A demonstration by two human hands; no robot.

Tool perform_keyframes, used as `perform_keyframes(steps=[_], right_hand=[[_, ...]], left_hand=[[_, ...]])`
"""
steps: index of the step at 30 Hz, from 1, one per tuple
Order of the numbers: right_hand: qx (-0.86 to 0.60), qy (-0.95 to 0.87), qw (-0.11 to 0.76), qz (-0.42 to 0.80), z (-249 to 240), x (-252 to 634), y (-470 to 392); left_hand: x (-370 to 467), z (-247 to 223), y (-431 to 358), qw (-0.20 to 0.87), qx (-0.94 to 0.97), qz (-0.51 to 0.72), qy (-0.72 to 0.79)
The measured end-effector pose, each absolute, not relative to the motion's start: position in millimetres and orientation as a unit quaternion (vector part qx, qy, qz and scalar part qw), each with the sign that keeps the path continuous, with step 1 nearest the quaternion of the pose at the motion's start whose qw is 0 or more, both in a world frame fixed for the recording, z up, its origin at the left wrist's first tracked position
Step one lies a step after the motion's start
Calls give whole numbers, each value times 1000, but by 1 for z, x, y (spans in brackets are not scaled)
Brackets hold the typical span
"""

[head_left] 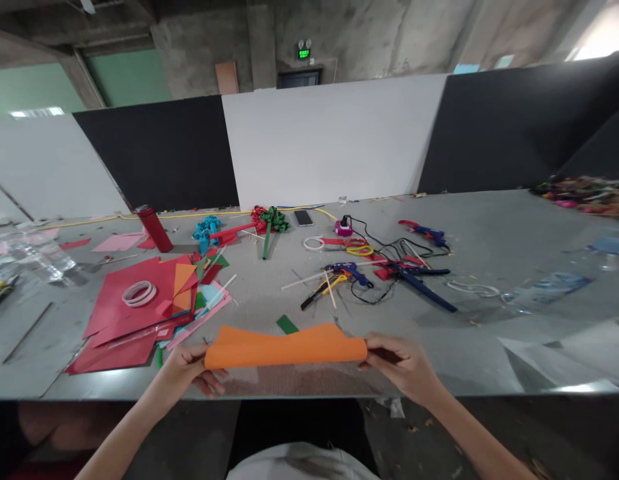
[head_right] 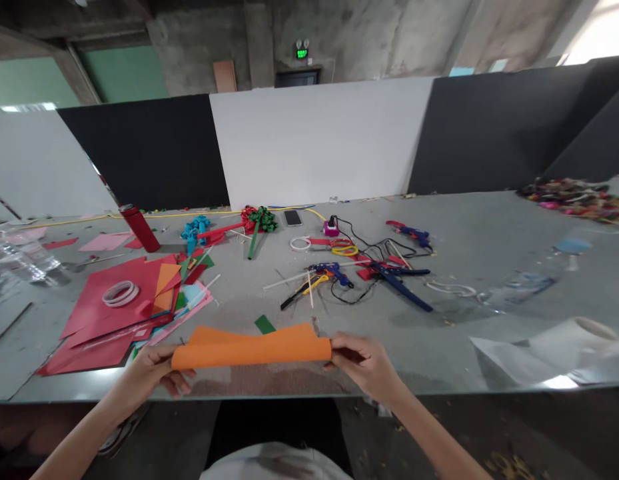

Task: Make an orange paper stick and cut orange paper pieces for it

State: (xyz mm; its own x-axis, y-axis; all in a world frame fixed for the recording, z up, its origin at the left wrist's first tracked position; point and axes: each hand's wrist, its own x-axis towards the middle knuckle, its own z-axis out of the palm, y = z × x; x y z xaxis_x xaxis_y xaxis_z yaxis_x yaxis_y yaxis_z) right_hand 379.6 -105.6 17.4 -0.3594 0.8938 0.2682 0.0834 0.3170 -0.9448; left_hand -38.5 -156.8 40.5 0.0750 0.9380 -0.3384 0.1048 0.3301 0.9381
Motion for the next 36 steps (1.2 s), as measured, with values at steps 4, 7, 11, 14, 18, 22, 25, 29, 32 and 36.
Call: perform_keyframes(steps=[4,7,11,14,18,22,25,29,32,36], right_hand=[[-334,-749,421,387,19,382,-102],[-340,-765,422,348,18,385,-100],[-357,-763,424,332,15,386,-98],[-362,-767,423,318,14,387,-97],[-374,-771,420,300,14,386,-97],[-374,-778,416,288,15,385,-97],[-371,-785,403,288,18,385,-98],[-337,-802,406,279,21,386,-100],[-325,-814,403,264,20,388,-99],[-347,-801,433,226,10,388,-95]], left_hand=[[-44,33,-151,579,458,383,555],[-47,33,-149,572,475,391,542],[-47,37,-149,554,506,389,534],[-47,35,-148,546,513,404,525],[-49,28,-148,542,505,430,517],[-50,26,-151,552,493,442,507],[-49,26,-153,551,485,449,510],[-51,22,-151,547,473,459,516],[-53,17,-148,562,462,462,507],[-52,15,-147,575,456,463,498]])
